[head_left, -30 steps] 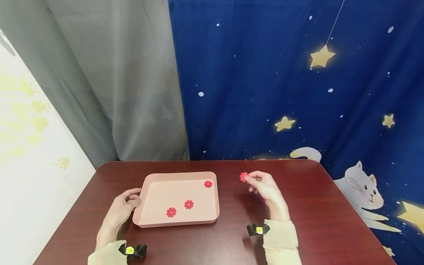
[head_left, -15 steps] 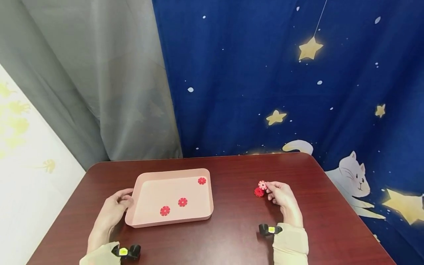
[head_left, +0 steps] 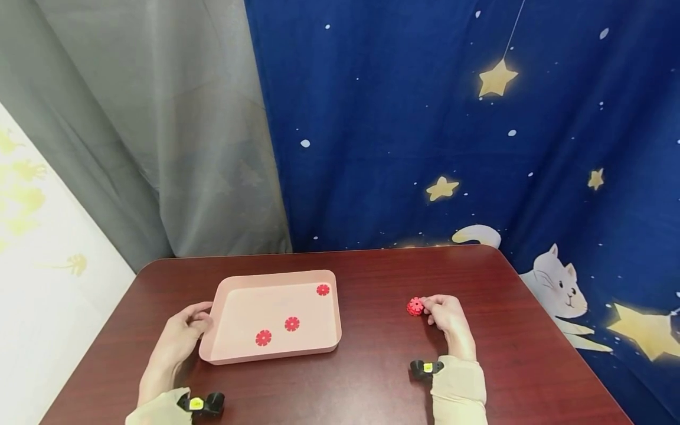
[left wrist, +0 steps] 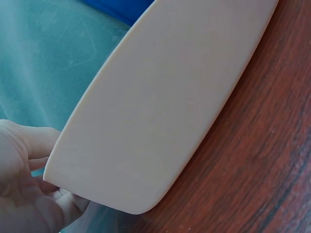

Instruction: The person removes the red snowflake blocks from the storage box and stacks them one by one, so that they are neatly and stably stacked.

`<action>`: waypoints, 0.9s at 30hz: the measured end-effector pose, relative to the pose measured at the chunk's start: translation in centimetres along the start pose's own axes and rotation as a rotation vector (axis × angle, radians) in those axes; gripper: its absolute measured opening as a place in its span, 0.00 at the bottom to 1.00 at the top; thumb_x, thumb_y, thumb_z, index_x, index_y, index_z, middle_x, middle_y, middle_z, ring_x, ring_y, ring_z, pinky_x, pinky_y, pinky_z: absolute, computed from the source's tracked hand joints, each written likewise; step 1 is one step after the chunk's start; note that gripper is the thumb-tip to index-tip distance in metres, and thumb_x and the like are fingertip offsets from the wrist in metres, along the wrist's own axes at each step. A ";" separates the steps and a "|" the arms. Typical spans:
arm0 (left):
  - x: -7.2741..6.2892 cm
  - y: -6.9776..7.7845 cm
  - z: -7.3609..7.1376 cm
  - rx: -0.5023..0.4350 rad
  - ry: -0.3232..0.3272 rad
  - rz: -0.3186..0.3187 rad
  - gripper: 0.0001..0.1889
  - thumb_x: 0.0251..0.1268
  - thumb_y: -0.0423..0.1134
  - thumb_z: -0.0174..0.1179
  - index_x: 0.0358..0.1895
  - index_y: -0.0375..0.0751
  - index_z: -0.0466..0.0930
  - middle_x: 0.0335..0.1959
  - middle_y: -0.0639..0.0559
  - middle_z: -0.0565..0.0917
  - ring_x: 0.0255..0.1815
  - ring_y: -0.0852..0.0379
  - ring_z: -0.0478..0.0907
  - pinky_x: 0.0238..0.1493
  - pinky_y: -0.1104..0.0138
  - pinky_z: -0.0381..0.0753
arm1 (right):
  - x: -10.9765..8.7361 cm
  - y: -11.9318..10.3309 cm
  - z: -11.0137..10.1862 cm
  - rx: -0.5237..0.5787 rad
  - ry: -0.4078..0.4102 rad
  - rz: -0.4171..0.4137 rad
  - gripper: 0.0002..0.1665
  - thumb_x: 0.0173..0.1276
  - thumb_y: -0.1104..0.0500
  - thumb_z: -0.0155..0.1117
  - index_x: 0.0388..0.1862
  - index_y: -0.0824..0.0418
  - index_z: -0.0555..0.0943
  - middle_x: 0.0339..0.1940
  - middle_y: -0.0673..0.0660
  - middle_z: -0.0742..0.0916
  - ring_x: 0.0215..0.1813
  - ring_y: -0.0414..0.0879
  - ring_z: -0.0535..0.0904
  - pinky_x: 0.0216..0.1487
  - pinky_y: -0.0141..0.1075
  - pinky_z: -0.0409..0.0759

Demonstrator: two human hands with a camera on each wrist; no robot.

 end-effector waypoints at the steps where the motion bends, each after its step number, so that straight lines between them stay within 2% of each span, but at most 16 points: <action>1: 0.0 0.0 0.0 -0.001 -0.003 -0.001 0.23 0.71 0.31 0.53 0.67 0.29 0.66 0.45 0.40 0.76 0.38 0.58 0.75 0.37 0.70 0.75 | 0.0 0.0 0.0 -0.001 0.002 0.002 0.11 0.69 0.62 0.61 0.31 0.69 0.82 0.21 0.52 0.78 0.17 0.41 0.72 0.17 0.30 0.61; 9: 0.1 0.0 -0.2 0.018 -0.006 -0.005 0.23 0.71 0.32 0.53 0.66 0.28 0.66 0.45 0.40 0.77 0.39 0.58 0.75 0.37 0.70 0.75 | -0.1 0.1 0.1 -0.033 -0.005 0.020 0.12 0.69 0.60 0.61 0.29 0.67 0.81 0.18 0.52 0.77 0.17 0.41 0.69 0.18 0.31 0.61; 17: 0.1 -0.1 -0.2 -0.003 -0.001 -0.011 0.23 0.70 0.31 0.53 0.66 0.28 0.67 0.45 0.41 0.77 0.38 0.60 0.75 0.37 0.70 0.75 | -0.1 -0.4 0.1 -0.090 0.016 0.007 0.12 0.69 0.60 0.61 0.28 0.67 0.81 0.17 0.53 0.75 0.17 0.43 0.68 0.21 0.34 0.63; 21: 0.1 -0.2 -0.1 -0.010 0.000 -0.017 0.23 0.70 0.31 0.53 0.66 0.28 0.67 0.44 0.41 0.77 0.38 0.60 0.75 0.37 0.70 0.76 | -0.2 -0.4 0.0 -0.086 0.028 0.011 0.11 0.69 0.60 0.61 0.30 0.67 0.78 0.19 0.53 0.75 0.17 0.43 0.69 0.21 0.34 0.64; 27: -0.1 -0.1 -0.1 -0.020 0.005 -0.012 0.23 0.69 0.30 0.54 0.66 0.28 0.67 0.43 0.42 0.78 0.37 0.62 0.76 0.36 0.70 0.76 | -0.2 -0.4 -0.3 -0.015 0.048 0.031 0.11 0.71 0.58 0.59 0.39 0.66 0.72 0.21 0.55 0.76 0.15 0.42 0.69 0.17 0.33 0.65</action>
Point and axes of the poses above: each hand's wrist, its own x-axis towards the middle knuckle, its own z-axis out of the palm, y = z × x, the point moved 6 cm from there along x, towards the middle knuckle
